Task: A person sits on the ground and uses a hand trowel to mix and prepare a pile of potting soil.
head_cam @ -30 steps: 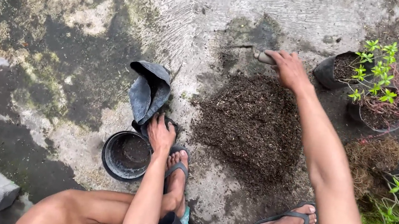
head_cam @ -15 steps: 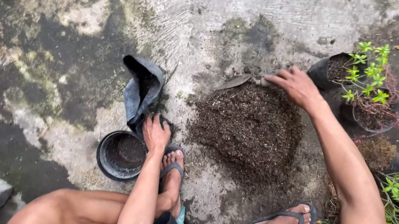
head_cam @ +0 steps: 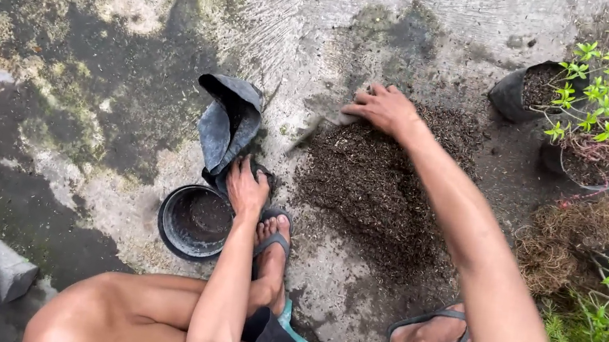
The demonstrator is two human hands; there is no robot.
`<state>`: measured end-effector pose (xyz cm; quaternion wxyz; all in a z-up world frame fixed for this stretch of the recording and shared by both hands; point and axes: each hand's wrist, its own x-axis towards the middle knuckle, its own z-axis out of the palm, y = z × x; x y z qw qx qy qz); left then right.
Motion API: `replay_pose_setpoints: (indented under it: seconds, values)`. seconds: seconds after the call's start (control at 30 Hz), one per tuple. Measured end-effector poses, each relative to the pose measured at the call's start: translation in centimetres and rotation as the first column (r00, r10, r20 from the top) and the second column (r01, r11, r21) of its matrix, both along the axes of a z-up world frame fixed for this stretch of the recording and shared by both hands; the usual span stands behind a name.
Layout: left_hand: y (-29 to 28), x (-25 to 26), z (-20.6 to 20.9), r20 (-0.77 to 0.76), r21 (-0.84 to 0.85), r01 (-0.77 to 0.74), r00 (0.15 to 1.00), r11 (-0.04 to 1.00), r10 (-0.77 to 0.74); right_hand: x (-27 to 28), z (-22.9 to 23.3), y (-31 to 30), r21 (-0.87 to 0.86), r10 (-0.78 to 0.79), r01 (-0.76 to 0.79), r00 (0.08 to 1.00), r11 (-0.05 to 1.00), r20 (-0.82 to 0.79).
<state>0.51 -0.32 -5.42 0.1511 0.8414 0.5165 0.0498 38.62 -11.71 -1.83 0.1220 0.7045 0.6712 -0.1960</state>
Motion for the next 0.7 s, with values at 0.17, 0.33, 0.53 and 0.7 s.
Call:
replay_pose_setpoints:
  seconds: [0.17, 0.33, 0.53, 0.7]
  values:
    - [0.2, -0.6, -1.5, 0.005, 0.015, 0.011, 1.0, 1.0, -0.012, 2.9, 5.1, -4.9, -0.011, 0.194, -0.197, 0.956, 0.98, 0.222]
    - [0.5, -1.3, -4.4, -0.024, 0.04, 0.015, 1.0, 0.999, -0.014, 2.6, 10.1, -7.5, 0.118, 0.186, -0.242, 0.915, 0.963, 0.358]
    - [0.6, -1.3, -2.1, -0.069, -0.025, 0.024, 0.997, 0.999, -0.026, -5.2, 13.6, -12.7, 0.073, -0.27, 0.263, 0.958, 0.962, 0.098]
    - [0.6, -1.1, -2.2, -0.125, -0.074, 0.073, 0.989, 0.995, -0.082, -17.6, 13.3, -15.1, 0.019, -0.527, 0.753, 0.478, 0.658, -0.703]
